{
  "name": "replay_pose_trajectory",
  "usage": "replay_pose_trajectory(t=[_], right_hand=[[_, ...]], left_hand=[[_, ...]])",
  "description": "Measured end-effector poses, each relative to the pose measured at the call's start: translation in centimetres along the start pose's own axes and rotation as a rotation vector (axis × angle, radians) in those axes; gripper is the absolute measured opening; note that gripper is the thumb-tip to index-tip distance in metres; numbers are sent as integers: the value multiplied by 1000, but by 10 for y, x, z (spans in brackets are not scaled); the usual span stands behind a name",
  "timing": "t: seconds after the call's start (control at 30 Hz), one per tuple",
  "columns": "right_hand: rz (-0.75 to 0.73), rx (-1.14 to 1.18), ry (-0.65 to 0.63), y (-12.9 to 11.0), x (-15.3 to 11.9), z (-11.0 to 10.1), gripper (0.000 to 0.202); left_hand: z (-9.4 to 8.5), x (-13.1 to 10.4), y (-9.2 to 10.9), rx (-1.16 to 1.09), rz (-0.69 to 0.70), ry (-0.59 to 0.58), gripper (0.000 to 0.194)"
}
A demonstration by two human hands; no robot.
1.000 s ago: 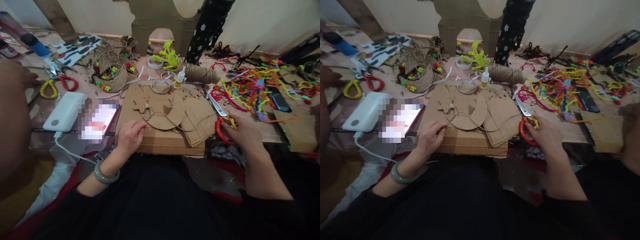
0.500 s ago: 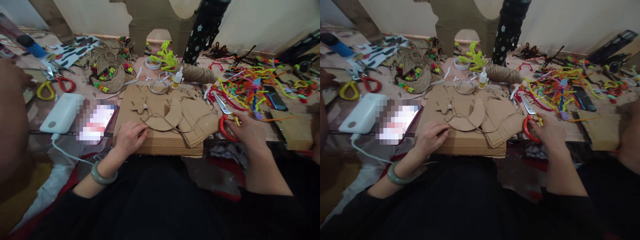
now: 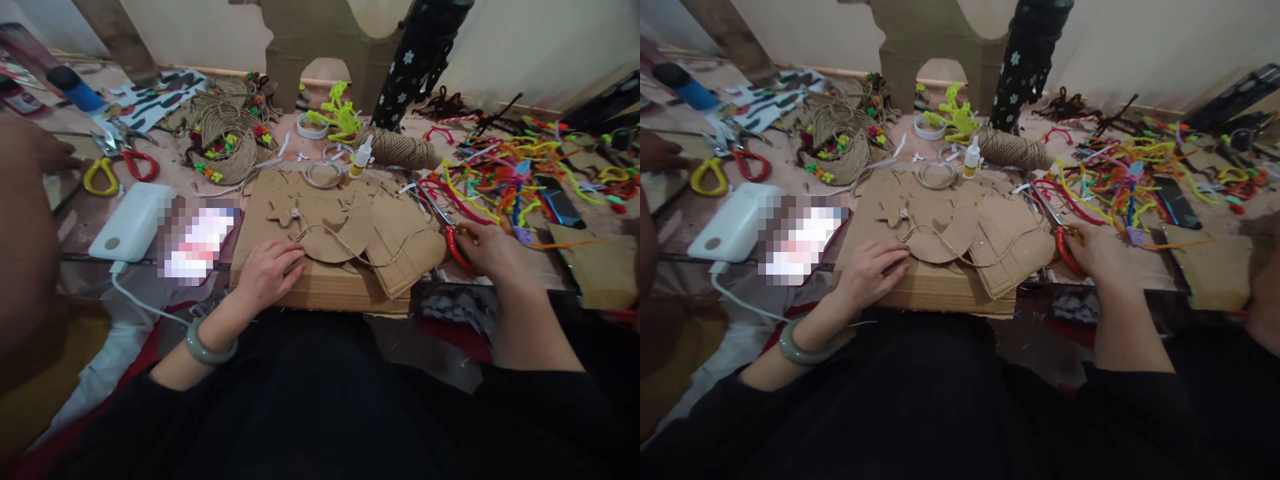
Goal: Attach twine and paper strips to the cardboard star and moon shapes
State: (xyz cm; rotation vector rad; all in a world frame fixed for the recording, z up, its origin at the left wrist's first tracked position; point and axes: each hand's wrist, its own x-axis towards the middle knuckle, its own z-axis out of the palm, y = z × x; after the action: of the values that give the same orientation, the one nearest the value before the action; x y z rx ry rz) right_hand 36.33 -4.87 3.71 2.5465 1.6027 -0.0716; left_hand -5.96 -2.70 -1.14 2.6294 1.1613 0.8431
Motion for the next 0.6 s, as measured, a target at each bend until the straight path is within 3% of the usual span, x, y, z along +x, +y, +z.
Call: replay_pose_trajectory(t=[0.17,0.3,0.6], right_hand=[[-100,122,260,-33,-13,-12,50],[-222,196,281,-50,-18,-12,47],[-220,311,326,-32,-29,1,48]], left_hand=[[1,-1,0,14,-1,-24,23],[1,-2,0,-3,-11,-6,22],[1,-3,-1,-27,2,3,22]])
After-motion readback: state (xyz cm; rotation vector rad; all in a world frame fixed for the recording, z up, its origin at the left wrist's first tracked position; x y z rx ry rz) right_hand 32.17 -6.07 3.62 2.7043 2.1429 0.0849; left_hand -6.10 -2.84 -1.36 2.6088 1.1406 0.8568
